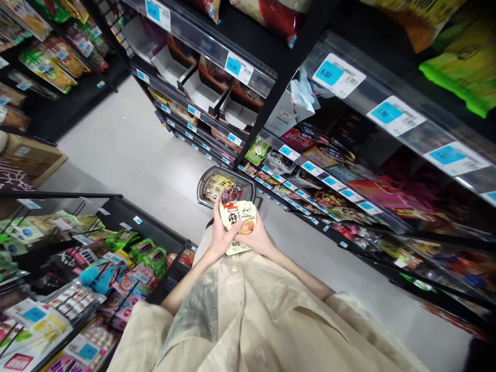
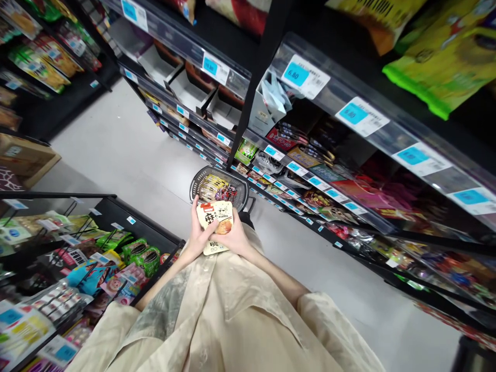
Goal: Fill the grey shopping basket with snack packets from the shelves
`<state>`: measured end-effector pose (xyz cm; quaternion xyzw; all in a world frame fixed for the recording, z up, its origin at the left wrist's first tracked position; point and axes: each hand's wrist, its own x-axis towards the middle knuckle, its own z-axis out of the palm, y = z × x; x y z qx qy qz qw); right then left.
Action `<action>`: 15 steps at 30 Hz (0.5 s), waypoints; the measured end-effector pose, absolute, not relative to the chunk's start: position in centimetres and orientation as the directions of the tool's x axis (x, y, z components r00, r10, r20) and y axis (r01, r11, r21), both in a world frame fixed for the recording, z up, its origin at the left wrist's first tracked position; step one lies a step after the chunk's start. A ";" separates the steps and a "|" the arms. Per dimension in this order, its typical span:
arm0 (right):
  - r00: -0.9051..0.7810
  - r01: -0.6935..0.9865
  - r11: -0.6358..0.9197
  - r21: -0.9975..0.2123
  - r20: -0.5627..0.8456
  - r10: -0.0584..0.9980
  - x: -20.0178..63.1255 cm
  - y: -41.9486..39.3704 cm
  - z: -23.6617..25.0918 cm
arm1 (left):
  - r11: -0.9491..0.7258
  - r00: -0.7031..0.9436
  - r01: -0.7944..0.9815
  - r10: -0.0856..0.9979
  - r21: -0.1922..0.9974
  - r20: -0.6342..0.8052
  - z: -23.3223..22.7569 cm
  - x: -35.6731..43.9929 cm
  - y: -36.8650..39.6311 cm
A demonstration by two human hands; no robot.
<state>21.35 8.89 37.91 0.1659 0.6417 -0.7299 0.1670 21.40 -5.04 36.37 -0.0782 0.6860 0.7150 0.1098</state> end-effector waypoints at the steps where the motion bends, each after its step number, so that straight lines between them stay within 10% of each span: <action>1: -0.894 0.447 -0.130 -0.885 -0.447 -0.028 21.4 9.0 38.0 | -0.008 -0.967 -0.249 0.054 0.969 -0.248 36.6 21.1 -4.9; 11: -0.922 0.362 -0.069 -0.930 -0.368 0.122 21.8 9.9 36.6 | -0.030 -0.956 -0.271 0.125 0.962 -0.266 38.1 19.1 -3.2; 15: -0.942 0.313 -0.094 -0.945 -0.321 0.097 23.4 10.4 35.2 | -0.191 -0.861 -0.466 0.323 0.864 -0.393 37.3 19.5 -3.6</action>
